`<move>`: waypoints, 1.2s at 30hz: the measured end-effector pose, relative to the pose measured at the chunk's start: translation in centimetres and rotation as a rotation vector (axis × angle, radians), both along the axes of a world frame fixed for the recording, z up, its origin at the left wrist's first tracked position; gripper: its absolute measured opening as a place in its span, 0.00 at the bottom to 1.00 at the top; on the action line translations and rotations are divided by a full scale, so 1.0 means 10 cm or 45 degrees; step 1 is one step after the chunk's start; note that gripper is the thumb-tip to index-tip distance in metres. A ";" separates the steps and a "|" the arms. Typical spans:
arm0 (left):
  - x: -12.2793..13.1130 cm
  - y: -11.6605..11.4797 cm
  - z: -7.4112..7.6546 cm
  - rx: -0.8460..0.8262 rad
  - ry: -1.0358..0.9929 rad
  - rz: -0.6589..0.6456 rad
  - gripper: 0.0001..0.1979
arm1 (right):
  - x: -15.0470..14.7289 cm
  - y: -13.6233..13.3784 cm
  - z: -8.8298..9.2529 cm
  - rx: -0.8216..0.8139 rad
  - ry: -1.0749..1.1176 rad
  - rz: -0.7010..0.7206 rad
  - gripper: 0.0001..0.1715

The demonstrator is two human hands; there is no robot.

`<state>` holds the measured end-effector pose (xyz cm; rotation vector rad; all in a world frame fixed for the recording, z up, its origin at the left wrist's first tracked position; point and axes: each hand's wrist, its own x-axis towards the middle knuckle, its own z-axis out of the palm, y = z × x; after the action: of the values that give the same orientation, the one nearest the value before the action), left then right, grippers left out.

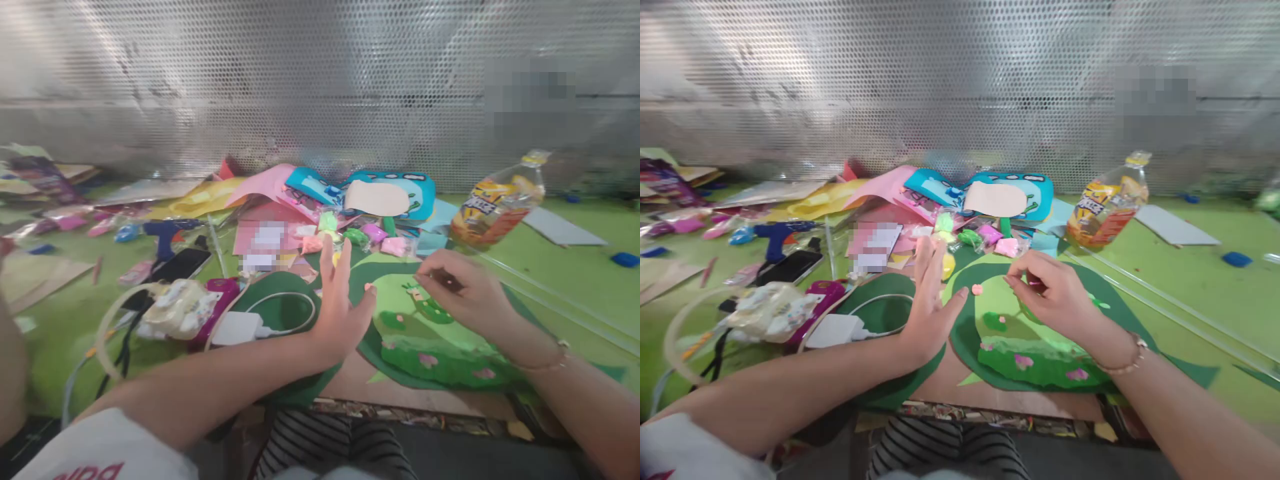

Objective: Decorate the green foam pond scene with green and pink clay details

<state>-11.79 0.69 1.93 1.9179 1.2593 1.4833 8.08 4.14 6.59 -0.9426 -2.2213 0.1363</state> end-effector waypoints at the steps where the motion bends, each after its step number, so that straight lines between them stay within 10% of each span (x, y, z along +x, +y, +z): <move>1: -0.01 -0.02 0.02 0.076 0.120 -0.043 0.33 | 0.00 0.00 0.00 0.023 -0.004 -0.005 0.07; 11: 0.01 -0.17 0.00 0.716 0.673 -0.865 0.12 | -0.05 0.04 -0.01 -0.141 0.025 -0.042 0.09; 20: 0.06 -0.25 0.01 0.910 0.885 -0.900 0.08 | -0.06 0.06 0.02 -0.248 0.044 -0.066 0.07; 36: 0.11 -0.24 -0.12 0.645 1.021 -0.989 0.15 | -0.12 0.18 -0.17 -0.030 -0.187 0.091 0.09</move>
<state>-10.72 -1.70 0.73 3.0122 0.2123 0.6469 6.91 5.98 4.87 -0.9117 -2.3947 0.1299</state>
